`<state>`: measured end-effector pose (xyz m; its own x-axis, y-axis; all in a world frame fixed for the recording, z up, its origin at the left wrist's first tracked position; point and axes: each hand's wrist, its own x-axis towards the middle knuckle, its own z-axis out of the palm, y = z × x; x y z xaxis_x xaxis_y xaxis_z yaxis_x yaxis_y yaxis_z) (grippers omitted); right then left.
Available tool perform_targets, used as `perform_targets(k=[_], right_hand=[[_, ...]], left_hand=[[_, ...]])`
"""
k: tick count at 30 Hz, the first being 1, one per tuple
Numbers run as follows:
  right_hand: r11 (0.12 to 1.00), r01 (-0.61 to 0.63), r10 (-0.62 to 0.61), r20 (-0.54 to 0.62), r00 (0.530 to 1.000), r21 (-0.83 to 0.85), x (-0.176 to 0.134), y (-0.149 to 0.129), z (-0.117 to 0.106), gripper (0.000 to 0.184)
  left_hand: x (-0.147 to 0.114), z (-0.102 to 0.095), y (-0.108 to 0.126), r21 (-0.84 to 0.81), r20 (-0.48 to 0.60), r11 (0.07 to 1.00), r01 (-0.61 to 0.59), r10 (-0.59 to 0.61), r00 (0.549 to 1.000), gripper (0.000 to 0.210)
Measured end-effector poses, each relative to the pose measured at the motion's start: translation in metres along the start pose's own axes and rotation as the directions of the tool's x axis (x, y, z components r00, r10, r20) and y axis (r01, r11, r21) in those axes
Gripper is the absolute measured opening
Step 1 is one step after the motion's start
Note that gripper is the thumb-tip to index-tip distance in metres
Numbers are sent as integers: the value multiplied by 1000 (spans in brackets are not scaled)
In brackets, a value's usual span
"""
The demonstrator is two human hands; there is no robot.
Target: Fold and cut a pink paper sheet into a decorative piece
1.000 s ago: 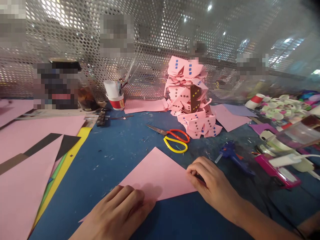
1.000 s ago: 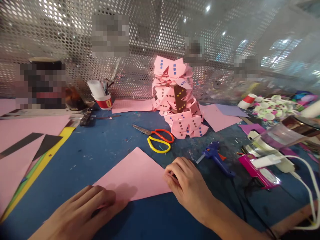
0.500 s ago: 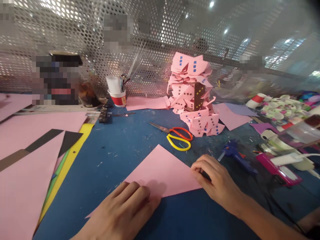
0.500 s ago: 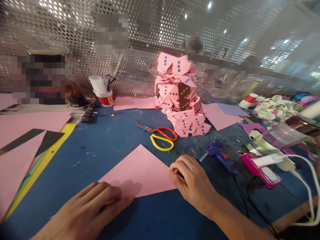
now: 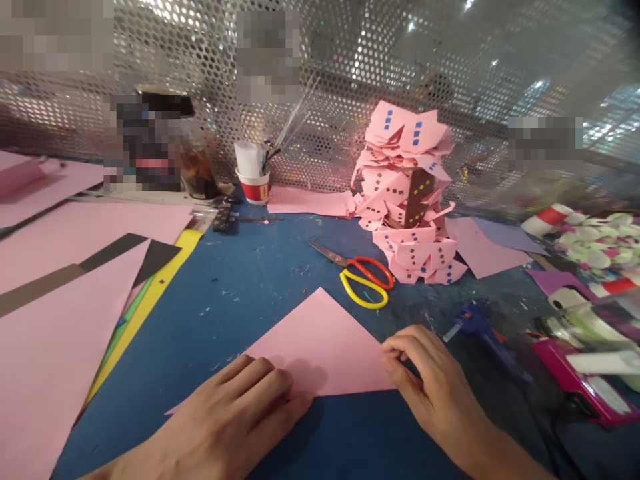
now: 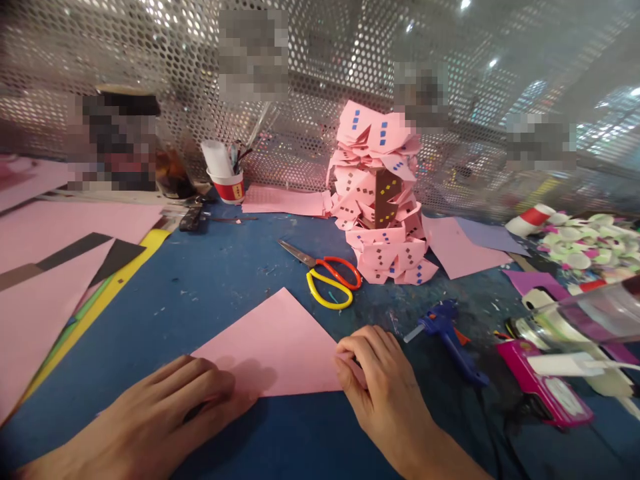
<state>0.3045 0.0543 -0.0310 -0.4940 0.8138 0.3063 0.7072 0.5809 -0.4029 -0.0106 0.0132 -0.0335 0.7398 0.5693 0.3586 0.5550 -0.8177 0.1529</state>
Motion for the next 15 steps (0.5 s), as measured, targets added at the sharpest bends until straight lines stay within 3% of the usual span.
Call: perform_targets(k=[5, 9, 15], right_hand=[[991, 123, -126, -60, 990, -53, -3, -8, -4, 15], [971, 236, -237, -35, 971, -35, -1, -16, -6, 22], [982, 189, -188, 42, 981, -21, 5, -13, -4, 14]], left_hand=[[0, 1, -2, -32, 3, 998, 49, -49, 999, 41], [-2, 2, -6, -48, -14, 996, 72, -73, 997, 44], [5, -2, -7, -133, -68, 978, 160, -170, 983, 36]])
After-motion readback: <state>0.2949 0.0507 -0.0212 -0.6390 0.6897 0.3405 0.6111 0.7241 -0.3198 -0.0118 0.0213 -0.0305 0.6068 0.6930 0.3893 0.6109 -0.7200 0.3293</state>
